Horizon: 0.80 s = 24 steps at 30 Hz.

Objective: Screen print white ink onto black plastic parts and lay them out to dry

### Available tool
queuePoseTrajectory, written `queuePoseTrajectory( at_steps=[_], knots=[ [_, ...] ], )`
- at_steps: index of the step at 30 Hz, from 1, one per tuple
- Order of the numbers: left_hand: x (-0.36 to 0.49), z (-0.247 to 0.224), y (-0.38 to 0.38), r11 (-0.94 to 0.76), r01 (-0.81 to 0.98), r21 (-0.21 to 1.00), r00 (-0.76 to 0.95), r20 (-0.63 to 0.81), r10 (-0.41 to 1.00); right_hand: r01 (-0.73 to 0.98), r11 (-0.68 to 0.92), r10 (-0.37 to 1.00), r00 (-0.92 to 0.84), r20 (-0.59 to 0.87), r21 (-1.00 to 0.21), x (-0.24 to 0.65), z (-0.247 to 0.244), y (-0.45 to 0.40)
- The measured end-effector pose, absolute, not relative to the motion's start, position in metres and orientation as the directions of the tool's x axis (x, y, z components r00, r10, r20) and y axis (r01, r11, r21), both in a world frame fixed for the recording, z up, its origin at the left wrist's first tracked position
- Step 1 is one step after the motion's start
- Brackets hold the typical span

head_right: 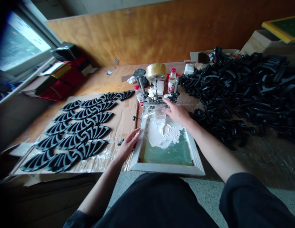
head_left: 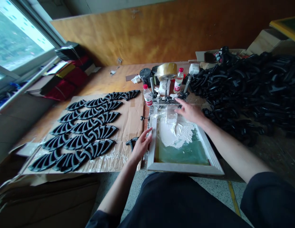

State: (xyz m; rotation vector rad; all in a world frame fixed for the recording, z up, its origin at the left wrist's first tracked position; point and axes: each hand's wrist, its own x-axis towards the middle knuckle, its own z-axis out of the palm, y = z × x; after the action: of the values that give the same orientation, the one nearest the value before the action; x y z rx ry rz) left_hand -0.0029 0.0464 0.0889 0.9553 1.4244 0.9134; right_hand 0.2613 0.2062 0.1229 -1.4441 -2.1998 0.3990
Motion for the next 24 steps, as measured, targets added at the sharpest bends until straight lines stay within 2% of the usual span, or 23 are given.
queuePoseTrajectory(
  at_steps=[2, 4, 6, 8, 10, 12, 14, 16, 18, 20, 21, 22, 24],
  knots=[
    [-0.001, 0.115, 0.055, 0.341, -0.051, 0.939, -0.058, -0.343, 0.937, 0.79, 0.27, 0.95, -0.127, 0.285, -0.55, 0.299, 0.126, 0.22],
    [0.003, 0.139, 0.069, 0.233, -0.144, 0.962, -0.098, -0.248, 0.964, 0.8, 0.124, 0.953, 0.07, 0.296, -0.587, 0.331, 0.118, 0.218],
    [0.01, 0.158, 0.087, 0.078, -0.203, 0.976, -0.139, -0.107, 0.985, 0.808, 0.046, 0.956, 0.136, 0.261, -0.588, 0.342, 0.097, 0.201],
    [0.017, 0.168, 0.102, -0.017, -0.257, 0.966, -0.146, -0.022, 0.989, 0.816, 0.099, 0.98, 0.021, 0.2, -0.569, 0.33, 0.068, 0.173],
    [0.026, 0.165, 0.108, -0.046, -0.308, 0.95, -0.191, -0.014, 0.981, 0.83, 0.239, 0.971, -0.201, 0.13, -0.504, 0.302, 0.039, 0.143],
    [0.038, 0.147, 0.099, -0.011, -0.346, 0.938, -0.24, -0.077, 0.968, 0.853, 0.345, 0.934, -0.354, 0.051, -0.391, 0.27, 0.02, 0.118],
    [0.053, 0.118, 0.077, 0.201, -0.367, 0.908, -0.143, -0.268, 0.953, 0.896, 0.331, 0.937, -0.349, -0.007, -0.297, 0.243, 0.015, 0.098],
    [0.068, 0.085, 0.048, 0.536, -0.327, 0.779, 0.108, -0.532, 0.84, 0.916, 0.281, 0.955, -0.297, -0.011, -0.284, 0.223, 0.021, 0.079],
    [0.077, 0.058, 0.023, 0.664, -0.362, 0.654, 0.22, -0.632, 0.743, 0.869, 0.353, 0.931, -0.361, 0.043, -0.346, 0.209, 0.031, 0.063],
    [0.073, 0.041, 0.01, 0.652, -0.442, 0.616, 0.186, -0.648, 0.738, 0.768, 0.478, 0.87, -0.482, 0.107, -0.425, 0.207, 0.039, 0.055],
    [0.063, 0.036, 0.007, 0.618, -0.454, 0.642, 0.121, -0.643, 0.756, 0.744, 0.493, 0.859, -0.5, 0.115, -0.452, 0.212, 0.04, 0.055],
    [0.048, 0.032, 0.007, 0.584, -0.427, 0.69, 0.032, -0.634, 0.773, 0.762, 0.458, 0.878, -0.469, 0.097, -0.457, 0.221, 0.039, 0.059],
    [0.006, 0.024, 0.01, 0.541, -0.253, 0.802, -0.182, -0.588, 0.788, 0.897, 0.228, 0.968, -0.251, -0.012, -0.379, 0.252, 0.032, 0.077]
  ],
)
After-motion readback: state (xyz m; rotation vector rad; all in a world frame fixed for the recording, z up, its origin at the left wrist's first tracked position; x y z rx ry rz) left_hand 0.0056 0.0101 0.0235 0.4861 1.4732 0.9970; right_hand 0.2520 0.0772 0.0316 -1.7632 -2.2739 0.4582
